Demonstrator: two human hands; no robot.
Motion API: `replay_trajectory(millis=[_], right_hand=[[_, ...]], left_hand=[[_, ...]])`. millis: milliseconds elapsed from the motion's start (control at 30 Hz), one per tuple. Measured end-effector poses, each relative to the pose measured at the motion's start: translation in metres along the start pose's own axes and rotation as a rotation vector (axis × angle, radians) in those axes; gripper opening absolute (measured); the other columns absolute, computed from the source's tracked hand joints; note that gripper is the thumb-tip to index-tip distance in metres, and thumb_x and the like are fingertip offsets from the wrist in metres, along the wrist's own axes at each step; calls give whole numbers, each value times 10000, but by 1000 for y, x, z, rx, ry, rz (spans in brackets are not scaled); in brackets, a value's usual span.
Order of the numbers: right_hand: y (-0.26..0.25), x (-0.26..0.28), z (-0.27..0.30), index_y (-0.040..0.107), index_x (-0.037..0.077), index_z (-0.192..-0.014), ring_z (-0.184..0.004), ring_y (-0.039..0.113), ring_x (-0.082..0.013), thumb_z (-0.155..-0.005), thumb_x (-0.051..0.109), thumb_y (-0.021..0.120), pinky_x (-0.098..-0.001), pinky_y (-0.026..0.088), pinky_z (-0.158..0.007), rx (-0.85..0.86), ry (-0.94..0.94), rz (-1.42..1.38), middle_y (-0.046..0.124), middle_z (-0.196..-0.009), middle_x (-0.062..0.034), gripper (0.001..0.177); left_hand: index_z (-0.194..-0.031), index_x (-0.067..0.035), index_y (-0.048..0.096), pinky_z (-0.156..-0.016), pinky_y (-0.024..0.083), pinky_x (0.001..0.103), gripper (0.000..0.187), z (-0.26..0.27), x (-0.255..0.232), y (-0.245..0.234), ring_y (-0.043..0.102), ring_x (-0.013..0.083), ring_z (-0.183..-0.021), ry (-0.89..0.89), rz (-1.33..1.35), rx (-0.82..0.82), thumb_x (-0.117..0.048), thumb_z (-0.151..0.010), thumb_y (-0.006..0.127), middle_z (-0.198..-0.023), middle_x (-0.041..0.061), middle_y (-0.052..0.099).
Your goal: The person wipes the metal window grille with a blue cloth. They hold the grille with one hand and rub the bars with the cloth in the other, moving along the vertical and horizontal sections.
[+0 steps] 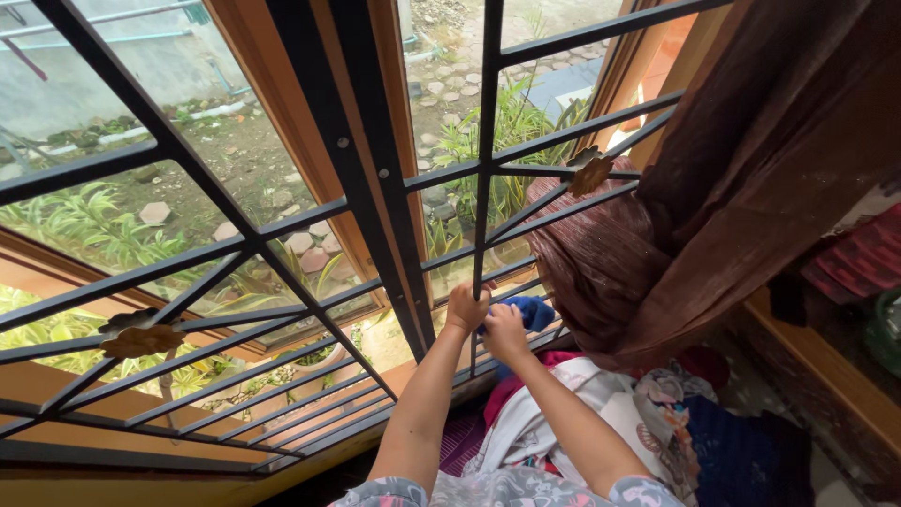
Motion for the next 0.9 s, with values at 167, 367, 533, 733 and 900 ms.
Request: replay_trajectory(millis=[167,367,533,733,900], right_hand=[[-31,-88,-9,741,131,-880,-931,645,-363,-663,91,669,-504,443,-854,125,282,-154,679,-862,-137,233],[-41,-115,-19,745,123,-879,-929,653,-371,-649,81,693,-497,460,-820,35,316,-306,676,-857,-140,240],[12,-19,3,748,117,-877,-928,660,-377,-637,73,713,-492,475,-791,115,10,-87,674,-852,-142,247],[-28,-105,-7,801,131,-1130,-1188,595,-350,-709,117,750,-474,429,-1045,129,187,-294,698,-1208,-155,424],[-40,-147,-12,718,214,-1240,-1193,603,-241,-943,258,620,-385,466,-1052,67,459,-715,660,-1271,-119,315]], left_hand=[[-815,-85,741,-756,578,428,215,1,-4,-4,724,340,-795,-9,69,-15,-94,-810,527,-860,123,752],[-814,-87,743,-767,579,427,203,1,-9,-9,729,334,-804,-30,83,-8,-103,-816,541,-864,122,756],[-876,-100,746,-765,576,424,224,-1,-15,-10,726,333,-802,-49,99,-28,-110,-812,531,-843,120,751],[-851,-114,754,-753,574,425,225,1,-22,-15,721,341,-783,-104,67,-20,-120,-821,531,-807,120,736],[-828,-118,741,-743,577,415,239,3,-19,-9,729,325,-771,-128,100,-32,-119,-785,505,-791,101,749]])
Point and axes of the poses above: each hand's wrist, its own z-axis away from the middle knuckle, its own y-axis out of the palm, x = y × z, the point moved 5 cm from there along -z, towards the middle knuckle
